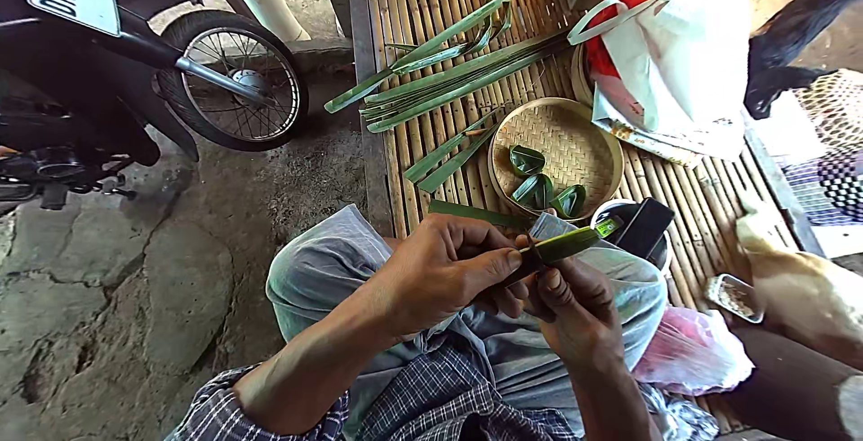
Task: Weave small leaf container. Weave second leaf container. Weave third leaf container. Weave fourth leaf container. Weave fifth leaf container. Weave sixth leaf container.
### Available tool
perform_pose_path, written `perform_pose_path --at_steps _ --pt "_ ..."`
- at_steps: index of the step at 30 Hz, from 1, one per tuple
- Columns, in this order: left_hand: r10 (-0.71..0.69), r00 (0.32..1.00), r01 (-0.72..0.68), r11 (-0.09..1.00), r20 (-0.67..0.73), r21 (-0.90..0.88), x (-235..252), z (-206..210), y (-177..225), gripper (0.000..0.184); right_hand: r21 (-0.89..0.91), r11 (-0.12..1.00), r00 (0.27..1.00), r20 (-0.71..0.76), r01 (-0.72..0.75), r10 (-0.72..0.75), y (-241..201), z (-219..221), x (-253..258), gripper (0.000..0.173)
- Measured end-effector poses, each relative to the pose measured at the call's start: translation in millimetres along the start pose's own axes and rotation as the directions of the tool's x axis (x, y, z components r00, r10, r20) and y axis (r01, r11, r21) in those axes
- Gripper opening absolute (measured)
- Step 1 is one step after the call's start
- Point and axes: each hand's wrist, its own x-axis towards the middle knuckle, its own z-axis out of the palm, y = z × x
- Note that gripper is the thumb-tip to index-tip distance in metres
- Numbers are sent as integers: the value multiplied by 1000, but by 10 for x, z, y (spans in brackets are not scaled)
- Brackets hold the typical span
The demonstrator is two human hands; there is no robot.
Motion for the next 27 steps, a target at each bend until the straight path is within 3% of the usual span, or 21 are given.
perform_pose_path --at_steps 3,8,27 --pt "-43 998 47 997 53 -64 -6 -8 7 19 33 999 1000 27 10 -11 12 -22 -29 32" --pt "-79 992 83 996 95 -39 5 -46 -21 18 228 967 991 105 -111 89 19 -53 -60 33" --pt "-127 979 135 990 161 -43 6 -61 -76 17 396 902 983 131 -172 130 72 -88 -133 29"
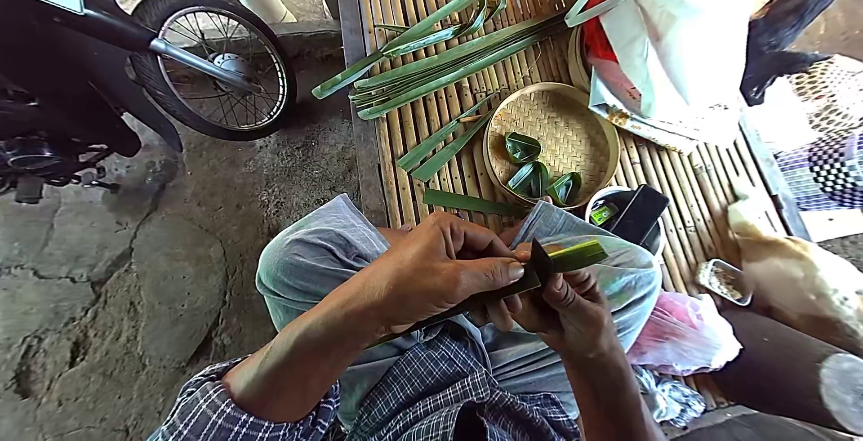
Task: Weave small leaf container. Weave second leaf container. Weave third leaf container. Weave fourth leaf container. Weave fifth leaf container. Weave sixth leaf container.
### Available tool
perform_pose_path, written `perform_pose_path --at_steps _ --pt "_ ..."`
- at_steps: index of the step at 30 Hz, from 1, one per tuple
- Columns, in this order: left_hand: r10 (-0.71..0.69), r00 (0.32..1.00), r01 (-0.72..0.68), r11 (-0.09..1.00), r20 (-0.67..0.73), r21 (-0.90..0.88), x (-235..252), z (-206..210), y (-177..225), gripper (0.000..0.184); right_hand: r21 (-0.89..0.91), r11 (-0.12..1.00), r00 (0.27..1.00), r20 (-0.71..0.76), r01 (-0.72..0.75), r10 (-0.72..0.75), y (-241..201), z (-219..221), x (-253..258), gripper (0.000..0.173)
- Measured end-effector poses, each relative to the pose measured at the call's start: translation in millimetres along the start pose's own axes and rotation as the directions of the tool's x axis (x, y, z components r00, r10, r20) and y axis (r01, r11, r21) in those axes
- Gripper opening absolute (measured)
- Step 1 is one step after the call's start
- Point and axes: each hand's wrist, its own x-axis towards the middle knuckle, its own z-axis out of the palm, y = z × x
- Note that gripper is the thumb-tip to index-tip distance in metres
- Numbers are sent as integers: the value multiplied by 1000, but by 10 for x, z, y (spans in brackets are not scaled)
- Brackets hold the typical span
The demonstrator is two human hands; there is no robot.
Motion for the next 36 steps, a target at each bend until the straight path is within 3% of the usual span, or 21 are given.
perform_pose_path --at_steps 19,30,36 --pt "3 998 -4 1000 59 16 -10 27 2 15 117 993 1000 1 -5 5 -3 28 -39 18" --pt "28 996 -30 999 85 29 -5 47 0 16 104 994 1000 3 30 -30 -24 48 -56 18" --pt "64 992 -74 993 110 88 -28 12 -36 18 -24 999 999 33 31 -30 -33 38 -43 17"
